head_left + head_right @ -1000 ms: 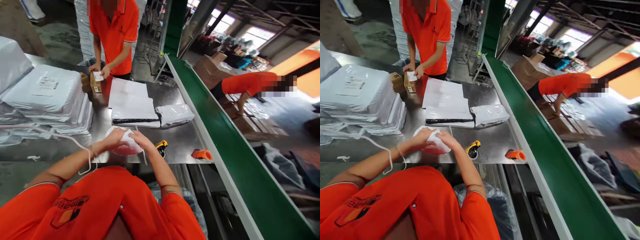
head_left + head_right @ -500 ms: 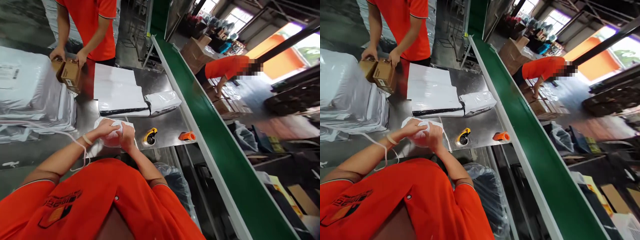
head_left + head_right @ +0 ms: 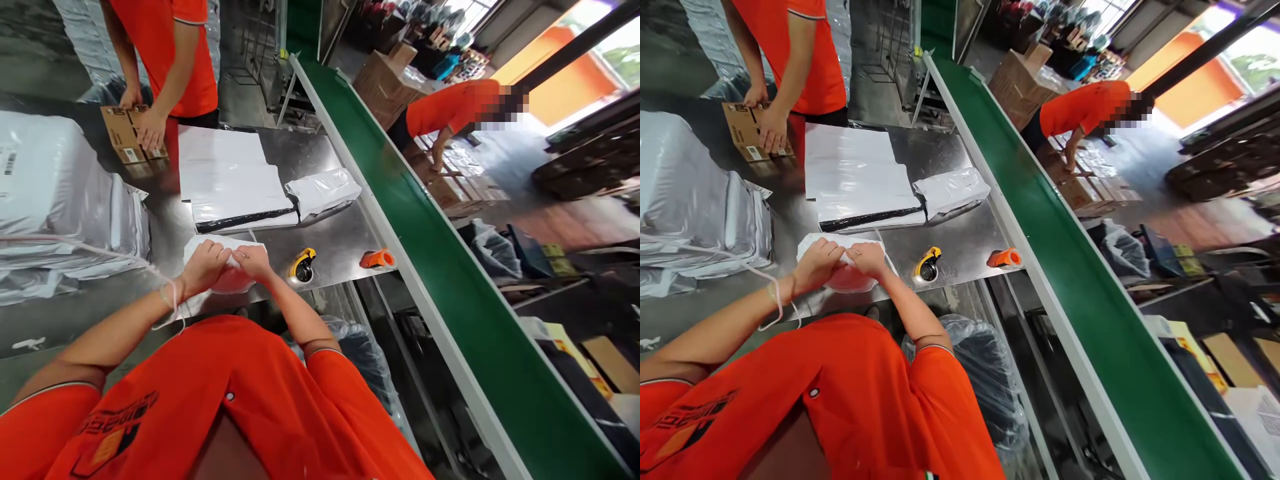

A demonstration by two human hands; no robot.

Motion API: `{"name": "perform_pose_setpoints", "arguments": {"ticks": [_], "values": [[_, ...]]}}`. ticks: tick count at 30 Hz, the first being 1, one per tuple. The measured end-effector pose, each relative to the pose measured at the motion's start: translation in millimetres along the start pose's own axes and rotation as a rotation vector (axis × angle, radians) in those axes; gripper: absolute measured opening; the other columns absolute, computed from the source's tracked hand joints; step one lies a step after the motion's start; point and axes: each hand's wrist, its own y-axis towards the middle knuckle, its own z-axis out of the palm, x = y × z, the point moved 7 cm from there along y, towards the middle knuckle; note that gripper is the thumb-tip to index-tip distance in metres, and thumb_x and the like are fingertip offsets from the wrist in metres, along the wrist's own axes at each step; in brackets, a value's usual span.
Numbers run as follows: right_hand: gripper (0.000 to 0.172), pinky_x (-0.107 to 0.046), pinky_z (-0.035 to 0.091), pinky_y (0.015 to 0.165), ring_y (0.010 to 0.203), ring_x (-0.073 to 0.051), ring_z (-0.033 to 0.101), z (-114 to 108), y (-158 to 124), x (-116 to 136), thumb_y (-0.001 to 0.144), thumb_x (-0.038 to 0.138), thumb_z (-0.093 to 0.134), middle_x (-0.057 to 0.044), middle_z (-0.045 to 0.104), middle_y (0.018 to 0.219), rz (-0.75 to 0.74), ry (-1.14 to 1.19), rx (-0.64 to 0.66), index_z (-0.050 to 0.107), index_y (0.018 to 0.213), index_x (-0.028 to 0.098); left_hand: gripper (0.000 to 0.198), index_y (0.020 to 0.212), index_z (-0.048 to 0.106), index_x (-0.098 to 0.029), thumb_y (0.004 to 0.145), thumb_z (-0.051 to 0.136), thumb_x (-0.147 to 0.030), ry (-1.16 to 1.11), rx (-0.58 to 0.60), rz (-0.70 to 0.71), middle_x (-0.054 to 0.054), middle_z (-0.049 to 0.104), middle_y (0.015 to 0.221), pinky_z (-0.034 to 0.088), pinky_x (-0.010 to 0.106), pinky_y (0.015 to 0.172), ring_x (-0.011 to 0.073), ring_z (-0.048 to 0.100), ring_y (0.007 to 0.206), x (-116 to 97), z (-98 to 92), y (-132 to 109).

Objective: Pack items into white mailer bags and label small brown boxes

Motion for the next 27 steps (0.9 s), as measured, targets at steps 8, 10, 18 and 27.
{"name": "perform_pose_setpoints", "arguments": {"ticks": [8,10,18,27], "values": [[0.044,-0.052,0.042,0.125,0.16,-0.042,0.05,-27.1,-25.2,-24.7,0.11,0.046,0.074,-0.02,0.065,0.165,-0.067,-0.095,-0.516,0.08,0.146,0.022,0.037,0.1,0.077,-0.015,0.119,0.051,-0.033,-0.037,0.176,-0.144,0.016,0.078,0.102,0.046,0.037,0.081,0.0299,0.07,0.102,10.0,-23.5,21.9],[0.053,-0.055,0.042,0.127,0.163,-0.044,0.045,-12.4,-16.8,-24.3,0.108,0.049,0.078,-0.021,0.061,0.17,-0.084,-0.121,-0.406,0.076,0.153,0.021,0.039,0.102,0.08,-0.015,0.118,0.05,-0.035,-0.016,0.223,-0.175,0.018,0.079,0.102,0.049,0.039,0.081,0.0333,0.073,0.104,9.8,-22.6,24.7],[0.046,-0.054,0.053,0.114,0.14,-0.036,0.06,8.1,-5.9,-4.7,0.116,0.049,0.066,-0.014,0.069,0.161,0.041,-0.052,-0.252,0.071,0.157,0.03,0.068,0.167,0.067,-0.015,0.113,0.04,-0.045,0.092,0.026,-0.117,0.027,0.053,0.179,0.032,0.083,0.13,0.0546,0.037,0.173,16.0,-26.3,27.8],[0.054,-0.041,0.062,0.106,0.131,-0.03,0.071,8.3,-20.4,-150.2,0.099,0.033,0.082,-0.017,0.069,0.152,0.377,0.52,-0.684,0.069,0.15,0.018,0.062,0.145,0.084,-0.041,0.102,0.041,-0.053,0.115,0.251,-0.159,0.015,0.077,0.156,0.049,0.077,0.116,0.0504,0.071,0.143,53.0,9.0,47.0]]}}
